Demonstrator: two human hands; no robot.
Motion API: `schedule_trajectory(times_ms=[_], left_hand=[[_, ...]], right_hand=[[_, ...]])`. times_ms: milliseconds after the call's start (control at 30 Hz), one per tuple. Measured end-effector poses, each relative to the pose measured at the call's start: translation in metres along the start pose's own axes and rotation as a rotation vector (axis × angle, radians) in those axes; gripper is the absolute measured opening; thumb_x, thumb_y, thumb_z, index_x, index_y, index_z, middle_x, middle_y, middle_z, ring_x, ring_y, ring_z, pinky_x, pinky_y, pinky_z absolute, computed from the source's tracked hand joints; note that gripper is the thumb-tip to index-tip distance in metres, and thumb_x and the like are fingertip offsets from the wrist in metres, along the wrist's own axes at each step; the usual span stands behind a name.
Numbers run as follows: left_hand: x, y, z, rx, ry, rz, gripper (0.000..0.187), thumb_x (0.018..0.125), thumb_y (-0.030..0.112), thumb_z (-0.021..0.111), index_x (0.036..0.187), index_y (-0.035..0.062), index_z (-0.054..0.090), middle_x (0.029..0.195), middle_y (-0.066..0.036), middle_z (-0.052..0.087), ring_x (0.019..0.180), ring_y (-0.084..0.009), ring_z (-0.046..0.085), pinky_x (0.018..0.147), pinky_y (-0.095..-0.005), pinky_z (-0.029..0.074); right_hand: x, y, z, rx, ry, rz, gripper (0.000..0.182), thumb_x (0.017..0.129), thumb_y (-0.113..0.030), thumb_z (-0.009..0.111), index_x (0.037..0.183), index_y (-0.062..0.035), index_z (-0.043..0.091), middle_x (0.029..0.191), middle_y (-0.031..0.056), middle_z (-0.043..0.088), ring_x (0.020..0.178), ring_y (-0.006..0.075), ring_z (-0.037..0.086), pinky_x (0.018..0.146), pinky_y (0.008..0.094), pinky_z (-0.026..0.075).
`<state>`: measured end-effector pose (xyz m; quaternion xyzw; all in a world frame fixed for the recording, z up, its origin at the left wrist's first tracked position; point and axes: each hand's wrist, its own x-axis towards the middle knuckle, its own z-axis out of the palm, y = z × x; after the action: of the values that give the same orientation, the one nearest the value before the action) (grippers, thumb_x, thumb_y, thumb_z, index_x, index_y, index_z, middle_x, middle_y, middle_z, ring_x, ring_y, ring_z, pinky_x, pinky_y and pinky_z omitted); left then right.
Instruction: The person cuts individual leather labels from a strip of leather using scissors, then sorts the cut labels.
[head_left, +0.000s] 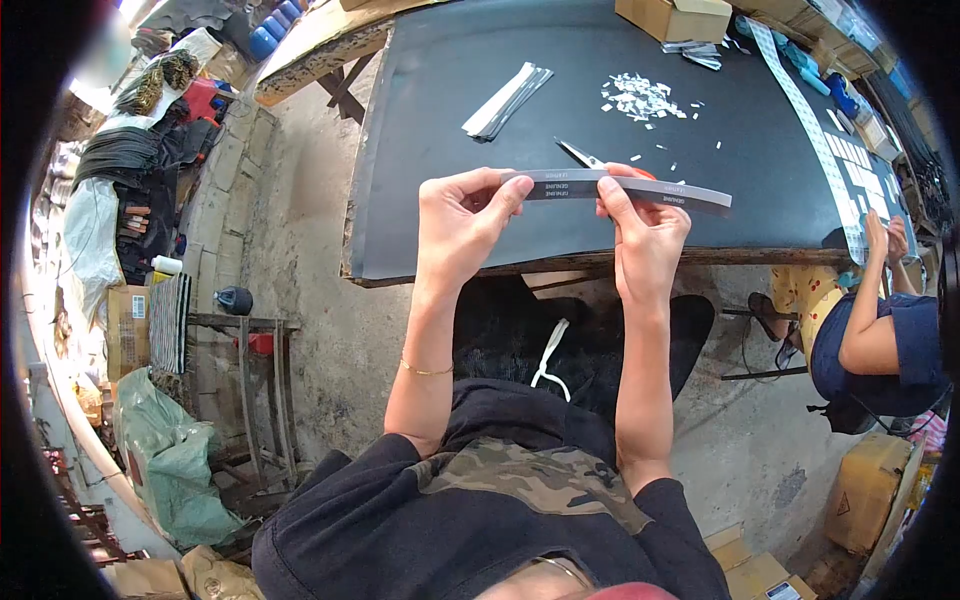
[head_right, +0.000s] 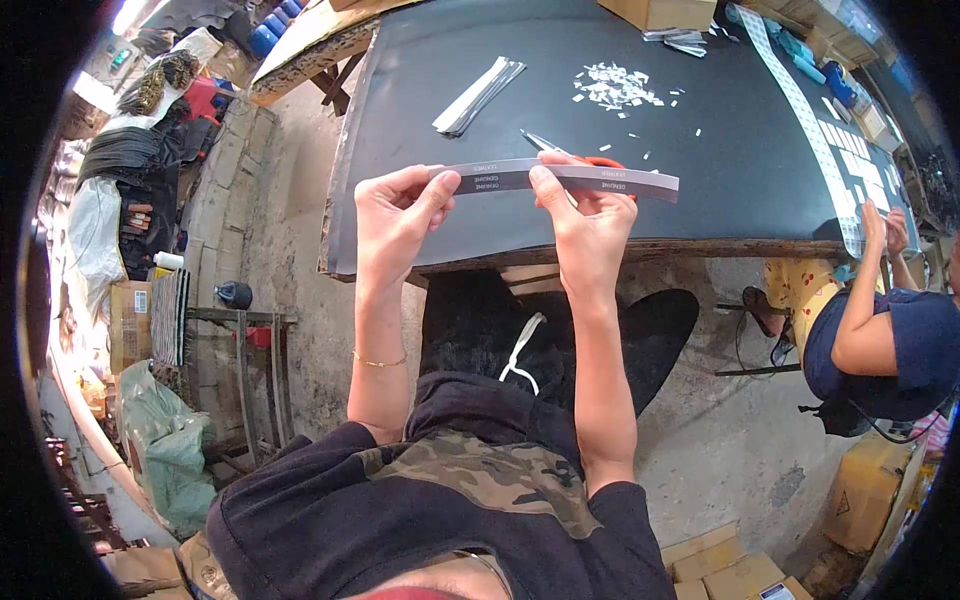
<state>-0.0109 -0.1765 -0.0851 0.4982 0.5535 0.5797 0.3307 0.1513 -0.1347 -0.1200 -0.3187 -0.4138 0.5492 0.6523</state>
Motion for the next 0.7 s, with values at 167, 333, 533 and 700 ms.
schedule_trajectory(times_ms=[167,333,533,700], left_hand=[[-0.0001,0.0000,-0.0001,0.008,-0.002,0.008,0.013,0.083,0.010,0.070,0.083,-0.0032,0.070,0.062,-0.001,0.059,0.053,-0.0024,0.049,0.046,-0.0157,0.036],[-0.0009,0.0006,-0.0004,0.007,0.001,0.008,0.014,0.082,0.010,0.071,0.084,-0.0036,0.069,0.062,-0.001,0.059,0.053,-0.0025,0.048,0.046,-0.0157,0.036],[-0.0009,0.0007,-0.0001,0.032,-0.002,0.014,0.014,0.082,0.010,0.070,0.084,-0.0040,0.069,0.062,-0.001,0.059,0.053,-0.0026,0.048,0.046,-0.0159,0.036],[-0.0002,-0.0011,0.0030,-0.004,0.026,0.015,0.013,0.083,0.010,0.070,0.085,-0.0028,0.070,0.061,0.001,0.058,0.052,-0.0012,0.046,0.045,-0.0159,0.033]], right_hand=[[0.0003,0.0011,-0.0012,0.019,-0.007,-0.020,0.017,0.082,0.000,0.067,0.097,0.0062,0.067,0.082,0.0102,0.067,0.067,0.0109,0.061,0.062,0.0217,0.051],[0.0000,0.0014,-0.0017,0.015,-0.016,-0.006,0.015,0.079,0.000,0.069,0.093,0.0065,0.066,0.088,0.0113,0.066,0.068,0.0110,0.058,0.061,0.0250,0.049],[-0.0004,0.0016,-0.0012,0.033,0.000,-0.006,0.014,0.080,-0.001,0.069,0.092,0.0057,0.066,0.087,0.0105,0.066,0.067,0.0106,0.058,0.060,0.0245,0.048],[0.0002,-0.0027,-0.0029,0.012,-0.005,0.079,0.012,0.083,-0.005,0.068,0.089,0.0046,0.067,0.078,0.0088,0.066,0.063,0.0096,0.057,0.055,0.0231,0.044]])
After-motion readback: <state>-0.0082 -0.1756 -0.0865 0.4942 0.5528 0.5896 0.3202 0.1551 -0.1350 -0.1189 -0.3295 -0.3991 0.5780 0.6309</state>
